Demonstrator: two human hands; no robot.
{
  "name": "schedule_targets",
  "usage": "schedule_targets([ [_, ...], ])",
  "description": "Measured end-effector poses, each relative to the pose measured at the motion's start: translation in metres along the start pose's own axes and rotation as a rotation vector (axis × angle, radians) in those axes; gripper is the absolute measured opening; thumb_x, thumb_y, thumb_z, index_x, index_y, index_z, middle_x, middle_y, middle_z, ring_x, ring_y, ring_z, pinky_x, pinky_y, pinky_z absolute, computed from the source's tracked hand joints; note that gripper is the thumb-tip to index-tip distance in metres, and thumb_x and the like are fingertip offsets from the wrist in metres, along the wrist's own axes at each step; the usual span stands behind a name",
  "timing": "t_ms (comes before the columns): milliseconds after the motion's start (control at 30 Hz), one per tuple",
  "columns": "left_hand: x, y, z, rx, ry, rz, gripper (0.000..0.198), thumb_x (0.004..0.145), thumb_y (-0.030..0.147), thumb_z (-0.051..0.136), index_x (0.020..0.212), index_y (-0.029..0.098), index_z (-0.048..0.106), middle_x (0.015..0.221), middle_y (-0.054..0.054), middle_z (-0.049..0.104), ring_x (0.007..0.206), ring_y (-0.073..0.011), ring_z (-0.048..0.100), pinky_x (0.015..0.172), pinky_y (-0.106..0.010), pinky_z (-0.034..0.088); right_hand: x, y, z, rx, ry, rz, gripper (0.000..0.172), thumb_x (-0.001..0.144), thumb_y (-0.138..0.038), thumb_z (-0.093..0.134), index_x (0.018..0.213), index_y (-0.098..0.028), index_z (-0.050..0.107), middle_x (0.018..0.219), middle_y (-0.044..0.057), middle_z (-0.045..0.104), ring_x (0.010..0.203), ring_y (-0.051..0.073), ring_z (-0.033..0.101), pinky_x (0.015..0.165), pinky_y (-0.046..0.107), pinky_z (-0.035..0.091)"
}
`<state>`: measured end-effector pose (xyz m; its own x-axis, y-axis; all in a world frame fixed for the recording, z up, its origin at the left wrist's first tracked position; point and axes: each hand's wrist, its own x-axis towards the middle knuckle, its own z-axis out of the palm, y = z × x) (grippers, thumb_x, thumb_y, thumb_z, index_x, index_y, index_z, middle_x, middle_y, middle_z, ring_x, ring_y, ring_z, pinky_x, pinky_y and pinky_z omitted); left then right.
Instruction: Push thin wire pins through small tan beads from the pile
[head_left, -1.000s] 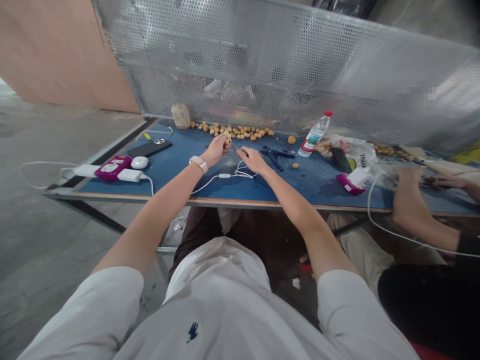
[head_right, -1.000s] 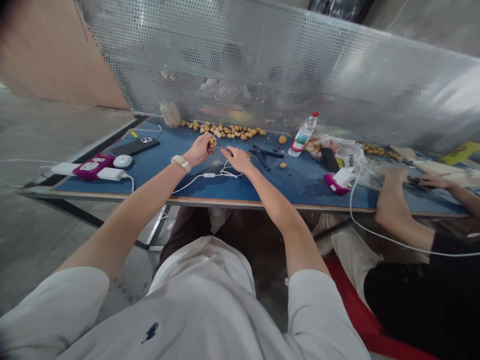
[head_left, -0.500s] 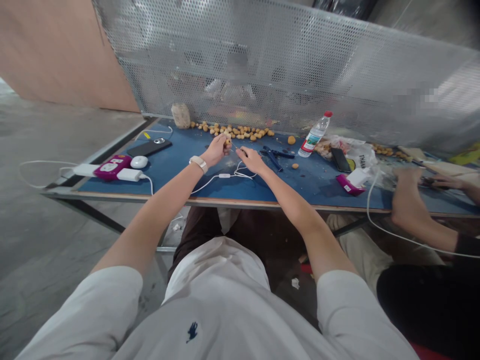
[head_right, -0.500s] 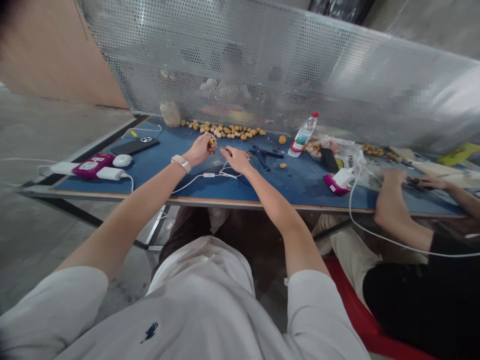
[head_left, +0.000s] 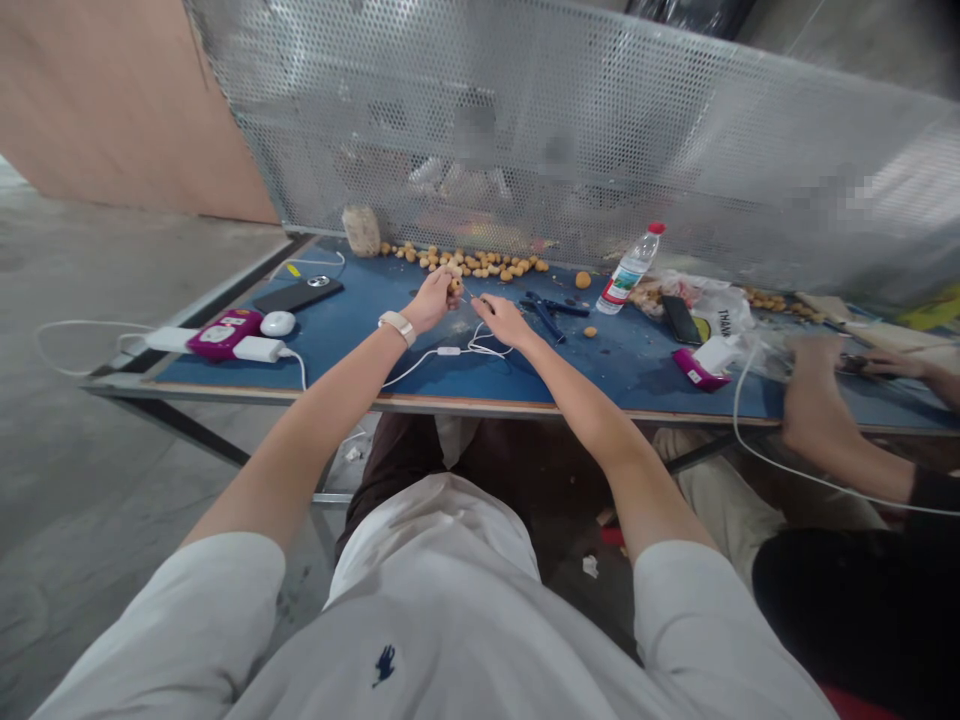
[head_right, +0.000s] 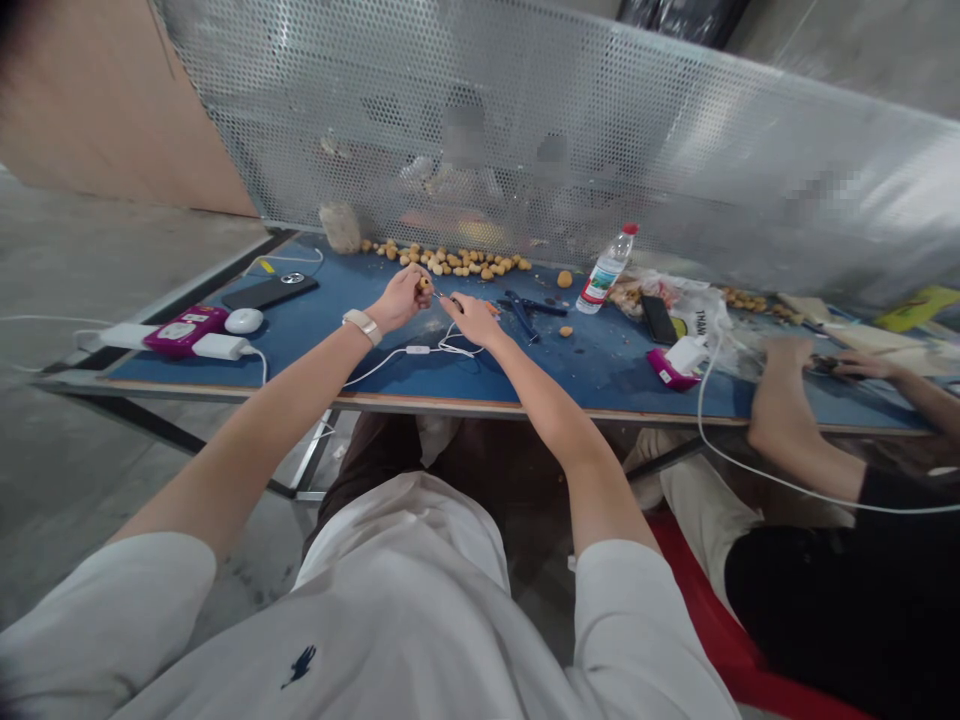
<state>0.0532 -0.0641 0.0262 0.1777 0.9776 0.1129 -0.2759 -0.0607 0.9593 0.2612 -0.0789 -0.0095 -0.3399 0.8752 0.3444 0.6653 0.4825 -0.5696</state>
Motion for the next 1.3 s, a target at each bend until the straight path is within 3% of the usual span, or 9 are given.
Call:
schedule_targets([
  [133, -0.002, 0.001, 0.001, -0.001, -0.002, -0.007, 0.045, 0.127, 0.002, 0.031, 0.096, 0.026, 0.052, 0.069, 0.003, 0.044, 0.064, -0.0181, 0.031, 0.072, -0.035, 0.032, 0.001, 0.002, 0.001, 0.001, -0.008, 0.008, 0.063, 0.134, -0.079, 0.044, 0.093, -0.031, 0.048, 0.085, 0.002, 0.06, 0.088, 0.029, 0.063, 0.09, 0.042, 0.045],
  [300, 0.001, -0.003, -0.001, 0.006, -0.015, 0.004, 0.041, 0.132, 0.009, 0.039, 0.097, 0.028, 0.05, 0.071, 0.004, 0.044, 0.064, -0.0176, 0.032, 0.071, -0.034, 0.03, 0.001, 0.002, 0.001, -0.006, -0.006, 0.004, 0.075, 0.127, -0.098, 0.039, 0.093, -0.031, 0.049, 0.083, 0.003, 0.06, 0.088, 0.029, 0.062, 0.089, 0.042, 0.045],
  [600, 0.002, -0.006, -0.004, 0.075, -0.027, 0.04, 0.043, 0.129, 0.003, 0.033, 0.099, 0.027, 0.051, 0.071, 0.004, 0.042, 0.066, -0.0187, 0.03, 0.07, -0.037, 0.029, 0.001, 0.003, -0.001, -0.019, -0.027, 0.014, 0.071, 0.132, -0.089, 0.043, 0.093, -0.031, 0.049, 0.083, 0.003, 0.061, 0.088, 0.03, 0.064, 0.088, 0.043, 0.045],
  [833, 0.018, -0.019, -0.015, 0.216, -0.08, 0.156, 0.042, 0.138, 0.038, 0.056, 0.098, 0.029, 0.048, 0.074, 0.006, 0.038, 0.064, -0.0166, 0.032, 0.066, -0.032, 0.032, 0.004, 0.012, 0.004, 0.001, -0.03, -0.021, 0.068, 0.134, -0.084, 0.044, 0.091, -0.031, 0.049, 0.08, 0.001, 0.058, 0.081, 0.027, 0.06, 0.082, 0.04, 0.04],
  [1067, 0.044, -0.04, -0.028, 0.366, -0.029, 0.274, 0.048, 0.139, 0.061, 0.051, 0.103, 0.029, 0.055, 0.08, 0.002, 0.048, 0.064, -0.0173, 0.049, 0.067, -0.035, 0.047, 0.006, 0.015, 0.007, 0.011, -0.02, -0.003, 0.067, 0.135, -0.079, 0.05, 0.089, -0.031, 0.049, 0.079, 0.0, 0.061, 0.081, 0.026, 0.062, 0.083, 0.04, 0.04],
  [1300, 0.053, -0.047, -0.035, 0.537, -0.049, 0.417, 0.043, 0.138, 0.057, 0.058, 0.105, 0.029, 0.056, 0.085, 0.001, 0.053, 0.069, -0.0177, 0.054, 0.07, -0.036, 0.053, 0.003, 0.005, 0.004, 0.079, -0.012, 0.02, 0.067, 0.137, -0.075, 0.053, 0.089, -0.029, 0.053, 0.079, 0.001, 0.063, 0.082, 0.025, 0.064, 0.084, 0.038, 0.042],
])
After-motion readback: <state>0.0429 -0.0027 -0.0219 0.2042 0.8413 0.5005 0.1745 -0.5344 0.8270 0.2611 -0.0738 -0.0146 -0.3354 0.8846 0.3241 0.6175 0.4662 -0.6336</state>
